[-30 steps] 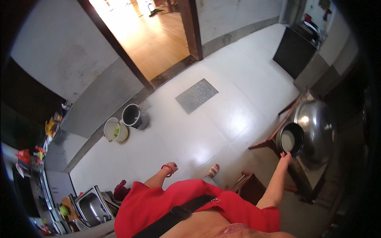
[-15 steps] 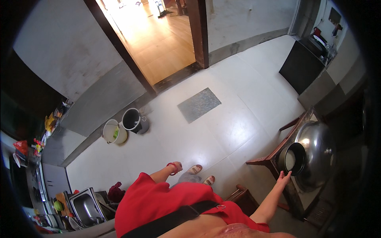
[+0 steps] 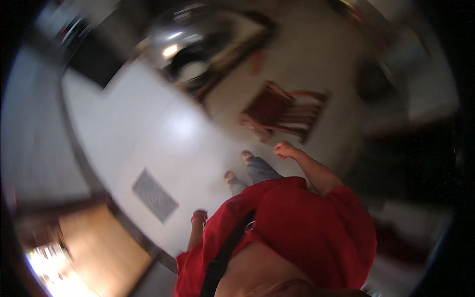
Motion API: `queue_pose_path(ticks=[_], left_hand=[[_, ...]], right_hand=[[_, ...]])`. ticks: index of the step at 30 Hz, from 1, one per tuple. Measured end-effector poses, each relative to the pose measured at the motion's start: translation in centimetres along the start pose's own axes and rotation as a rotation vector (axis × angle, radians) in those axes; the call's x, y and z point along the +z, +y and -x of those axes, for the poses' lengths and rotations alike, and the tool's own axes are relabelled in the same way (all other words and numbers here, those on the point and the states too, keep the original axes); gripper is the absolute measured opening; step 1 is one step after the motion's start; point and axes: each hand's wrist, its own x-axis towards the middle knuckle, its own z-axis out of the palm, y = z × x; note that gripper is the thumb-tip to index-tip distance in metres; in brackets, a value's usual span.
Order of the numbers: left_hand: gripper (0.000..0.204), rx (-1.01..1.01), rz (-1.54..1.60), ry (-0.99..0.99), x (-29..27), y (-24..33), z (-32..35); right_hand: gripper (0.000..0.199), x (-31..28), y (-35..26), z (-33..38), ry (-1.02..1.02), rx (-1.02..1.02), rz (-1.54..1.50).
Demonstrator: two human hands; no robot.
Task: The person scoops rice from a large container into a bowl, walks to a storage area to retrieve a potato from a plastic bag, washes the potato in a kitchen sink, and then sits on the floor to peel the potato using a small metal scraper over a bucket of water and scraps.
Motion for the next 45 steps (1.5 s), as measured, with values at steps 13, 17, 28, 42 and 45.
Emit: queue_pose_path(ticks=[13,17,28,42,45], left_hand=[[0.008,0.442,0.253,0.121,-26.7,14.8,-5.0],[0.004,0.569,0.454,-0.150,-30.1,31.2,-3.2],[0.003,0.969,0.235,-0.433,-23.4,67.7,10.5],[0.014,1.092,-1.328,0.202,-21.4,94.0,8.5],[0.017,1.210,-1.857,0.342,-20.6,103.9,11.0]], right_hand=[[0.074,10.6,17.1,31.0,1.166,0.837,-0.562],[0.079,0.8,17.6,43.9,1.577,1.079,-0.452],[0.079,-14.3,20.6,69.1,2.395,1.530,-0.050],[0.076,-14.0,23.8,71.9,2.205,2.135,-0.231],[0.070,-14.5,24.0,71.9,2.242,2.139,-0.157]])
